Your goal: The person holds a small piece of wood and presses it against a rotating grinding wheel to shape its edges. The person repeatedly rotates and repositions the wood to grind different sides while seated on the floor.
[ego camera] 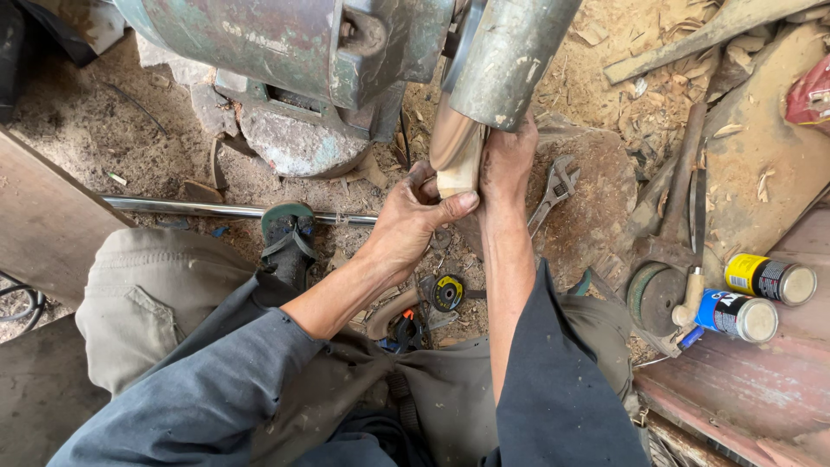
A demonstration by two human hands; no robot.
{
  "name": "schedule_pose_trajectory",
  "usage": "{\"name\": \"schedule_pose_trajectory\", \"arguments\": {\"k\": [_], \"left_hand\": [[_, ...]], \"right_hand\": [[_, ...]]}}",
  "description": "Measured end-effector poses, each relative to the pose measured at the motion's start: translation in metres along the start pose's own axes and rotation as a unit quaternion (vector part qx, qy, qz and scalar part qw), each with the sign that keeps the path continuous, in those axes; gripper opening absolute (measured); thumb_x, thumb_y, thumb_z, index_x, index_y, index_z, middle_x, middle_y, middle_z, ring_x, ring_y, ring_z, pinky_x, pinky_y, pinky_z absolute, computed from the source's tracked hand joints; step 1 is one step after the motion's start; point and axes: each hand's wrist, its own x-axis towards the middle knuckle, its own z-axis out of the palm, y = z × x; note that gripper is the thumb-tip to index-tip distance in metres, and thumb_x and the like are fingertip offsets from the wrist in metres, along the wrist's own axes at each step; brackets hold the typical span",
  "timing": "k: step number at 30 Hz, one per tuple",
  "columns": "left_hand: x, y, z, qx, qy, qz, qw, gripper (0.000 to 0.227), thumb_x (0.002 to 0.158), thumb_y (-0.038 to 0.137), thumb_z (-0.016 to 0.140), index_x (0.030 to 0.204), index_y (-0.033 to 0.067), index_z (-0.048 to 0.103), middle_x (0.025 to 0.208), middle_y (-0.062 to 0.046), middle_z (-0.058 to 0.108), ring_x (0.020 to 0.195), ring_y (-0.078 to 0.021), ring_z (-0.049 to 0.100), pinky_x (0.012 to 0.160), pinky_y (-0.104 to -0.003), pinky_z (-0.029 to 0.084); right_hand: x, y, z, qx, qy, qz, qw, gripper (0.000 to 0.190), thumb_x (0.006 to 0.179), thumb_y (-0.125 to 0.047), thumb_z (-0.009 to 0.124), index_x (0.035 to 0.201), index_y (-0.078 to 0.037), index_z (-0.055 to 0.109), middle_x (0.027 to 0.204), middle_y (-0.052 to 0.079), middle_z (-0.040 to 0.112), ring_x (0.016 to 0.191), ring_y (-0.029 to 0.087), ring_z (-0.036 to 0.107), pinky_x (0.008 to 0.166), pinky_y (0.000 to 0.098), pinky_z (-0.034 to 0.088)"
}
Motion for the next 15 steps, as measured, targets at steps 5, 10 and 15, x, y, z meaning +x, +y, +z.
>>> {"name": "schedule_pose_trajectory", "arguments": {"k": [5, 10, 15], "left_hand": [[0.004, 0.001, -0.001, 0.018, 0.009, -0.001, 1.000, 0.076, 0.080, 0.017, 0.086, 0.143, -0.0037, 0.049, 0.122, -0.011, 0.073, 0.116, -0.0162, 0.065, 0.108, -0.034, 0.047], [0.008, 0.002, -0.001, 0.011, 0.019, -0.001, 1.000, 0.075, 0.079, 0.018, 0.087, 0.141, -0.0032, 0.049, 0.121, -0.012, 0.073, 0.115, -0.0166, 0.065, 0.106, -0.033, 0.047], [0.012, 0.001, -0.001, 0.008, 0.024, 0.004, 1.000, 0.074, 0.079, 0.016, 0.087, 0.138, -0.0072, 0.049, 0.121, -0.013, 0.073, 0.115, -0.0174, 0.065, 0.105, -0.032, 0.048]], "right_hand": [[0.005, 0.006, 0.000, 0.041, 0.007, 0.037, 0.998, 0.027, 0.103, -0.015, 0.056, 0.125, -0.001, 0.063, 0.118, 0.018, 0.069, 0.106, 0.026, 0.073, 0.097, 0.0478, 0.066], [0.010, 0.010, 0.001, 0.069, 0.025, 0.062, 0.995, 0.025, 0.102, -0.013, 0.056, 0.122, 0.001, 0.063, 0.118, 0.019, 0.068, 0.106, 0.026, 0.072, 0.098, 0.0489, 0.064], [0.011, 0.011, 0.003, 0.079, 0.030, 0.067, 0.994, 0.027, 0.101, -0.013, 0.053, 0.123, 0.000, 0.062, 0.122, 0.017, 0.068, 0.112, 0.025, 0.070, 0.102, 0.0479, 0.060]]}}
